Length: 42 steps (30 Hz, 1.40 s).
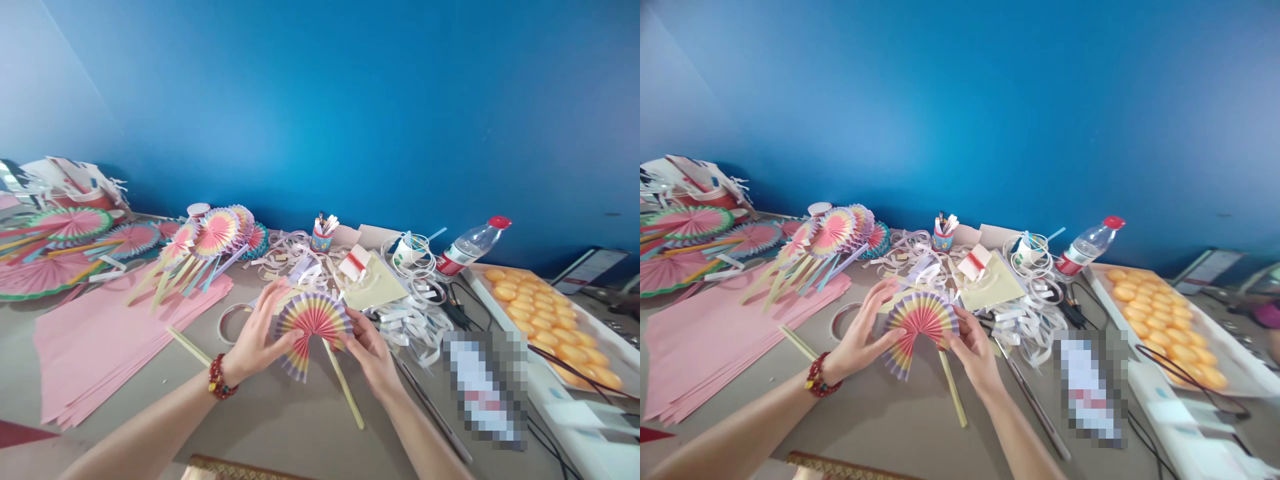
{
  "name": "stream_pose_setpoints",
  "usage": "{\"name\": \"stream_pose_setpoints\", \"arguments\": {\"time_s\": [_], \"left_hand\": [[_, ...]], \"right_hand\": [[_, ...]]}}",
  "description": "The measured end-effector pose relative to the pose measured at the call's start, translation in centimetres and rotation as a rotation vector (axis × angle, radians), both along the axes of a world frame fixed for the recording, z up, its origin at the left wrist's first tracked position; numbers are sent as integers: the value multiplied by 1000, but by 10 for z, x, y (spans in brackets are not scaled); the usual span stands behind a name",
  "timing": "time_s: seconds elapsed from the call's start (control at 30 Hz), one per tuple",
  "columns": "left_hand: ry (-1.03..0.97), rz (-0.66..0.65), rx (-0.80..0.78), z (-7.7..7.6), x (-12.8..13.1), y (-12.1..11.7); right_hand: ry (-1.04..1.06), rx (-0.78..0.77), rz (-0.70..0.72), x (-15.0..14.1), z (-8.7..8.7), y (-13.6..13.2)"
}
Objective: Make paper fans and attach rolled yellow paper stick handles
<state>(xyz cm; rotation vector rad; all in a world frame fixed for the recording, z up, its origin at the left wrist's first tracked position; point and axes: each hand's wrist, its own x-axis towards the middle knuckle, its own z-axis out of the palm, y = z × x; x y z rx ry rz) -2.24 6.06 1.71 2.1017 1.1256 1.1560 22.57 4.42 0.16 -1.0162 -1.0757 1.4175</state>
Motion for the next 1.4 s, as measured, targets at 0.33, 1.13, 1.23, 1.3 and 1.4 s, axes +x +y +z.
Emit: {"name": "stream_pose_setpoints", "arguments": {"time_s": [0.33,1.13,1.23,1.3,1.4], "left_hand": [[193,-117,-223,-1,10,-12],[-368,-405,-748,-4,24,-16],[-311,-324,-682,-8,24,-18],[-210,-251,-566,-10,23,-19],[-48,-174,-376,-10,21,-19]], "right_hand": [[-87,-44,78,-5,10,-3],[-109,130,28,-21,5,-16],[-136,143,23,-20,6,-17],[-147,167,23,-19,7,-18],[-222,229,17,-16,7,-20]]}}
